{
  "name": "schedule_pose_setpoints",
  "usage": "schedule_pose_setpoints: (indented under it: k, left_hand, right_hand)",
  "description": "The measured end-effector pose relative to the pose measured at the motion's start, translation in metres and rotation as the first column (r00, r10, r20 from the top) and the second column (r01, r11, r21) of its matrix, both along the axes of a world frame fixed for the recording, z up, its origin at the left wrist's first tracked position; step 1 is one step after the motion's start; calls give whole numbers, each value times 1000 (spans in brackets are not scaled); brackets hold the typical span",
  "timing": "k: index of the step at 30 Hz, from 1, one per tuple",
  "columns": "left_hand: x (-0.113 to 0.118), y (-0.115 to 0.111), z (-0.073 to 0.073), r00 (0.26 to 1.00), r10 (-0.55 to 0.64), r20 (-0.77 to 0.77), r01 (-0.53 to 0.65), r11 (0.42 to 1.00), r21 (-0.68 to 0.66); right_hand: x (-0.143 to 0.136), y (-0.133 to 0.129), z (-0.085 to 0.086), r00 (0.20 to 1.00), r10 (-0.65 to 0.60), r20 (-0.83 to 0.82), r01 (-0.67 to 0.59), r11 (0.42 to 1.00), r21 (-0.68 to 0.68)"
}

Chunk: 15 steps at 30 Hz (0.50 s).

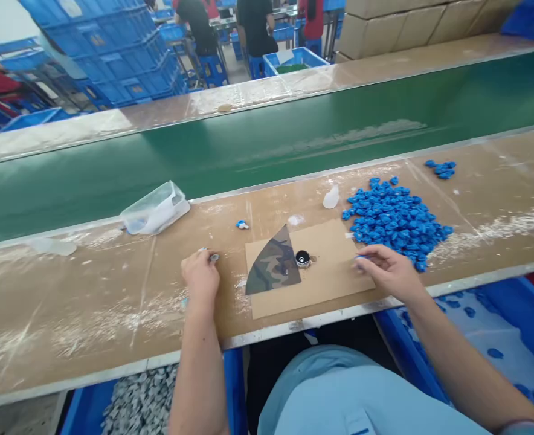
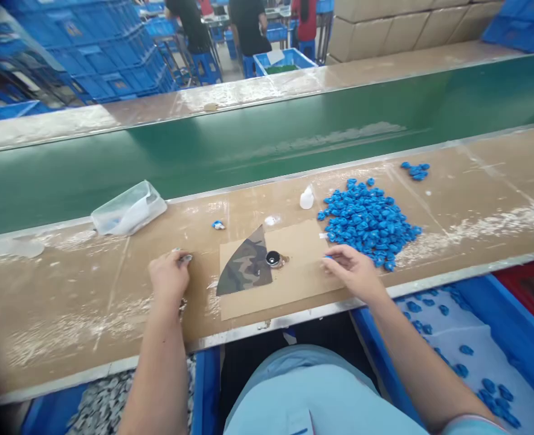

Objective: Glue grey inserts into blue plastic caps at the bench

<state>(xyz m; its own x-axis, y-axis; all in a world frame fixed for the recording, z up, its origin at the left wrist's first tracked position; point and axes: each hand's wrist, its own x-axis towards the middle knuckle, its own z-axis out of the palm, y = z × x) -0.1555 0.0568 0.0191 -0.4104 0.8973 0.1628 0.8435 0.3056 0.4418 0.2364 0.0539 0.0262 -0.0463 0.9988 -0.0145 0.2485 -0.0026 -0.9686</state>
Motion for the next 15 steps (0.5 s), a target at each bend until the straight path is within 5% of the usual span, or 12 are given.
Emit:
schedule_pose_setpoints:
  k: [5, 9, 12, 15]
  left_hand:
    - [5, -5, 0, 1000, -24, 19, 22, 994, 104]
    - [47, -25, 5, 941, -92, 326, 25, 978, 206]
    - [94, -43, 2, 665, -201, 719, 62, 975, 215]
    - [129, -53, -6, 451, -193, 871, 76, 981, 178]
  right_hand:
    - [-32, 1, 6, 980, 183, -75, -183, 983, 5]
    - [-49, 7, 3, 959, 267, -98, -269, 963, -5]
    - [-54, 13, 3, 954, 301, 16, -301, 947, 110]
    - [-56, 18, 5, 941, 282, 189, -325, 908, 264]
